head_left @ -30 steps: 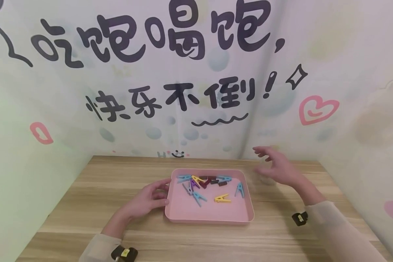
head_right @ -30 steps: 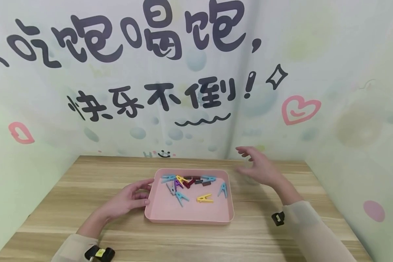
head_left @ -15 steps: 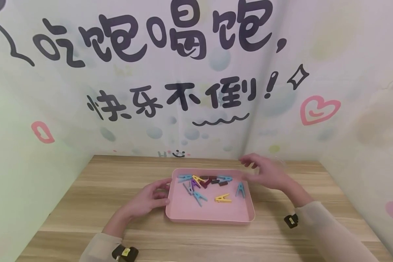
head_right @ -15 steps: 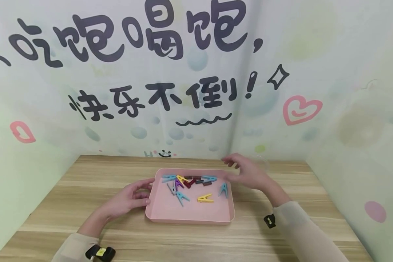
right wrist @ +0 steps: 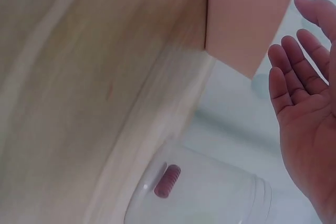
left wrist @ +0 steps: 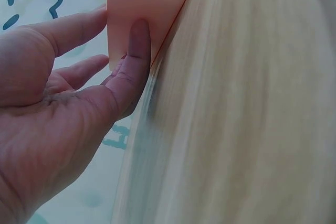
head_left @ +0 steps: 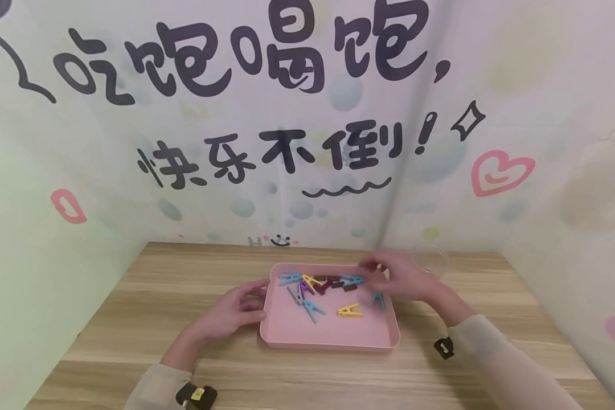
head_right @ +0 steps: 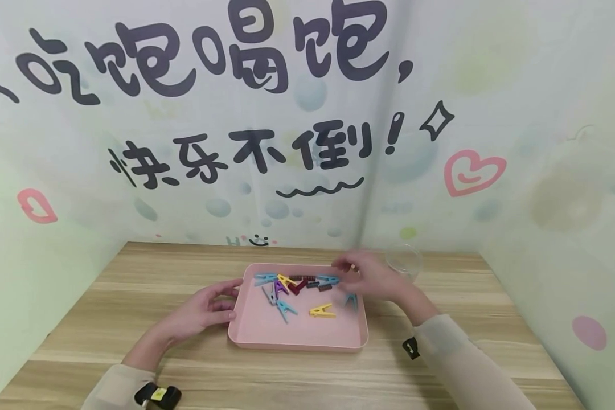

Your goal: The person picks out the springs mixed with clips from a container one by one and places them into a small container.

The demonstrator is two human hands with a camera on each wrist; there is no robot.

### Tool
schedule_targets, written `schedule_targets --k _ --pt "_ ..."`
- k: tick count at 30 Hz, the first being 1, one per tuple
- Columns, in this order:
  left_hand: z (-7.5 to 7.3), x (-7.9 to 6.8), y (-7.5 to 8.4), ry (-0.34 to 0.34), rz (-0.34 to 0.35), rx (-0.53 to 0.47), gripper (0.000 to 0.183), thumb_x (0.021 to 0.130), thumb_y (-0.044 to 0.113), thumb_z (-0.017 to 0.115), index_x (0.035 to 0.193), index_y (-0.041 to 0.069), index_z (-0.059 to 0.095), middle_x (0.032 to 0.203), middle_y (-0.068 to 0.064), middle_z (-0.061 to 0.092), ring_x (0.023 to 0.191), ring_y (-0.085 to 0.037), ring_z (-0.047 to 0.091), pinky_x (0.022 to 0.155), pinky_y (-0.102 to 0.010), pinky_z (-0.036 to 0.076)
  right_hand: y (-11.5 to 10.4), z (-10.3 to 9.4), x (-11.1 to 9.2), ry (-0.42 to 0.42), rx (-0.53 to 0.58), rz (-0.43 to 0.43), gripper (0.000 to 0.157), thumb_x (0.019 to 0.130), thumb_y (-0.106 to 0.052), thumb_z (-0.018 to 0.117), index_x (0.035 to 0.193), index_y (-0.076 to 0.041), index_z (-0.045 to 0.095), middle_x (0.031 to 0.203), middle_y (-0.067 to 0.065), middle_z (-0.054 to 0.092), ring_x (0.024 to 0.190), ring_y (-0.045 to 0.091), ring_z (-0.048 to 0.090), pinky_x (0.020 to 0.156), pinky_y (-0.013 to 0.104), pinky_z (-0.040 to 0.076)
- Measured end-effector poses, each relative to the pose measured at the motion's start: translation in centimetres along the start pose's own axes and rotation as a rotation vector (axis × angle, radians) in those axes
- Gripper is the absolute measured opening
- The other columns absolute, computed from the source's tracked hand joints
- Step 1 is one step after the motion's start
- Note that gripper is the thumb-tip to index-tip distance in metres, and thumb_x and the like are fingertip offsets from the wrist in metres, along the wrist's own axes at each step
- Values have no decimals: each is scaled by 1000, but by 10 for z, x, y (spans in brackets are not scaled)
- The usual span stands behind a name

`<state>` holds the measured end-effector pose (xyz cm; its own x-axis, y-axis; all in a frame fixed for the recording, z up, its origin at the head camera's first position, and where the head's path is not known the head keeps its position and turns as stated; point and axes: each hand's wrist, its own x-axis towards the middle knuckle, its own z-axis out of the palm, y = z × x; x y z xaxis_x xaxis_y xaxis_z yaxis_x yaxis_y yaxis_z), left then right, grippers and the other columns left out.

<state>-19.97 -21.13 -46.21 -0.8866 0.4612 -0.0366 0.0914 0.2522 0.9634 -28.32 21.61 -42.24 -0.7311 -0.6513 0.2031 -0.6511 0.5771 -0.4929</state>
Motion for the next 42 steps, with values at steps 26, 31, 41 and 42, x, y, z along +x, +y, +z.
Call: schedule_targets --k 26,31,41,42 --pt "0 0 3 -3 -2 13 73 101 4 71 162 -6 32 145 -28 53 126 -41 63 100 -37 59 -3 31 11 -154 -33 13 28 90 -15 84 115 -13 73 103 -3 68 93 17 60 82 32 54" --pt "-1 0 3 -1 -8 4 73 102 4 71 162 -5 32 145 -27 53 127 -41 63 100 -37 59 -2 34 13 -147 -66 -16 24 90 -14 83 112 -13 73 102 -4 68 93 17 61 83 33 55" --pt "0 -1 3 4 -9 7 73 101 4 70 162 -5 32 144 -26 53 127 -42 63 100 -38 60 -8 35 16 -169 -107 -15 20 93 -13 80 113 -13 76 105 -6 70 93 15 61 81 32 55" --pt "0 -1 3 3 -8 5 73 101 4 70 162 -6 31 144 -27 53 127 -42 63 100 -38 60 -9 35 16 -173 -106 -10 19 94 -13 80 113 -13 76 105 -7 69 93 15 61 81 32 54"
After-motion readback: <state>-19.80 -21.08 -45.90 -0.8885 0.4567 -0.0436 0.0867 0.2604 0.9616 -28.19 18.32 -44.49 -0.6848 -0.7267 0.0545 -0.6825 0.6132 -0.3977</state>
